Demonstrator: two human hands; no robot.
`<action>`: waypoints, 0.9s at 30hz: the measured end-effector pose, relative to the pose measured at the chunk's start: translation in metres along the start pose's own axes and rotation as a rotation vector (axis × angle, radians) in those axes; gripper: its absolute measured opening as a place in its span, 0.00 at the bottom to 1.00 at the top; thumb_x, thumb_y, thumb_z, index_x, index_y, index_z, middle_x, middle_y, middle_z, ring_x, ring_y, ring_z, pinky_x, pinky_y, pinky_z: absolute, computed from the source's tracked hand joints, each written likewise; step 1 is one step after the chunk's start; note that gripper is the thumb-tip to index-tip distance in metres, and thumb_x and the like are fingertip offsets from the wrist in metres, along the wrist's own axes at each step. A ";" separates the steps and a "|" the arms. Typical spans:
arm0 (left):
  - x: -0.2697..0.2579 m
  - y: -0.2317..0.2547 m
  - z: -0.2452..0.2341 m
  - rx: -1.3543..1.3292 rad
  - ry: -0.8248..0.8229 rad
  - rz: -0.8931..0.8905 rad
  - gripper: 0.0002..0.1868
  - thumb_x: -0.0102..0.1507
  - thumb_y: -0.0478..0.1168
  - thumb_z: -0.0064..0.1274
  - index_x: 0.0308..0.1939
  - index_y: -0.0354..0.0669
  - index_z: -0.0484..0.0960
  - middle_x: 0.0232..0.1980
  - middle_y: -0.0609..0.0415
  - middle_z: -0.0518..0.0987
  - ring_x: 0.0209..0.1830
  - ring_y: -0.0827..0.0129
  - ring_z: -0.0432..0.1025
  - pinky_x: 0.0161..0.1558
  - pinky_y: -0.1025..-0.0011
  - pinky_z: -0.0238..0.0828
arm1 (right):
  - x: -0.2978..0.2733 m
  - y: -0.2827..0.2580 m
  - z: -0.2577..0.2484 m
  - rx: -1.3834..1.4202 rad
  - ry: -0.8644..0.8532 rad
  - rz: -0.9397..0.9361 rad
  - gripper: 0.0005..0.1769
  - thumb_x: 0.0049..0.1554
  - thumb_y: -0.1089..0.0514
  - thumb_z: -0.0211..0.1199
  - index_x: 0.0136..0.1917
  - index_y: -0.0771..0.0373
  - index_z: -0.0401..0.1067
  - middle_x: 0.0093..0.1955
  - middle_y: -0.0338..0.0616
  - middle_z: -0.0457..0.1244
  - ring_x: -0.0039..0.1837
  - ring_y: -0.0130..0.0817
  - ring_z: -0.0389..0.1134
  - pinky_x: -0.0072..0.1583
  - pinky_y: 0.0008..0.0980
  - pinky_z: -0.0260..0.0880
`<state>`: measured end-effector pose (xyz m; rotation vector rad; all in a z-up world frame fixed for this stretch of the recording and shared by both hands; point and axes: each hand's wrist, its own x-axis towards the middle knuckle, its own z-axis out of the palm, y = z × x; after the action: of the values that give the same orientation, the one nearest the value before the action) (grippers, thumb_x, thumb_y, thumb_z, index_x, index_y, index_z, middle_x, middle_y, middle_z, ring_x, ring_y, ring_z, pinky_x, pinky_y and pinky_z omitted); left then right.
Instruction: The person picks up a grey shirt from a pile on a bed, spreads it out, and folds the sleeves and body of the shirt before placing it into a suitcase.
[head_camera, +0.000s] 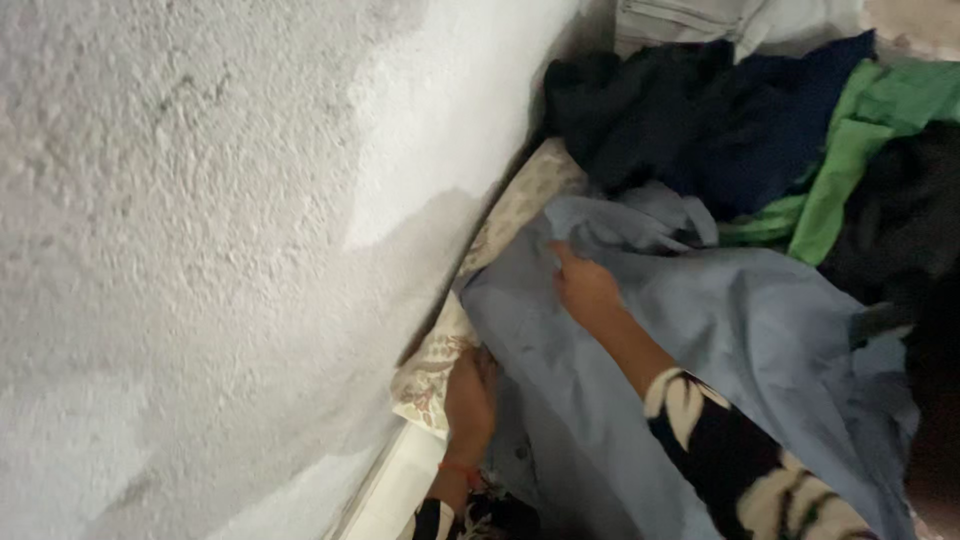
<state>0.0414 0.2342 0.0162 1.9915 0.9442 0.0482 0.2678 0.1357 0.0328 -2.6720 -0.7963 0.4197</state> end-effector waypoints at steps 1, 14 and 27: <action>0.004 0.001 0.000 0.014 0.004 -0.019 0.14 0.70 0.41 0.44 0.53 0.36 0.77 0.53 0.39 0.80 0.54 0.48 0.75 0.55 0.56 0.70 | 0.014 -0.012 0.002 -0.053 -0.113 0.085 0.31 0.63 0.58 0.54 0.79 0.48 0.56 0.51 0.60 0.69 0.52 0.58 0.70 0.55 0.55 0.70; 0.003 -0.039 -0.040 -0.058 0.055 -0.296 0.17 0.67 0.35 0.41 0.60 0.38 0.69 0.54 0.41 0.77 0.50 0.50 0.77 0.52 0.57 0.72 | 0.098 -0.009 0.064 0.076 0.132 -0.039 0.09 0.64 0.59 0.53 0.57 0.60 0.69 0.58 0.58 0.66 0.52 0.58 0.71 0.52 0.51 0.72; 0.033 -0.016 -0.023 0.221 0.076 0.289 0.39 0.59 0.38 0.57 0.67 0.25 0.56 0.69 0.26 0.59 0.67 0.32 0.60 0.66 0.50 0.57 | 0.083 0.058 -0.015 -0.495 0.335 0.109 0.20 0.59 0.61 0.60 0.66 0.61 0.70 0.66 0.54 0.64 0.66 0.52 0.66 0.63 0.49 0.68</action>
<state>0.0461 0.2763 0.0076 2.3343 0.7269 0.1889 0.3672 0.1331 0.0088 -3.1244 -0.7240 -0.2366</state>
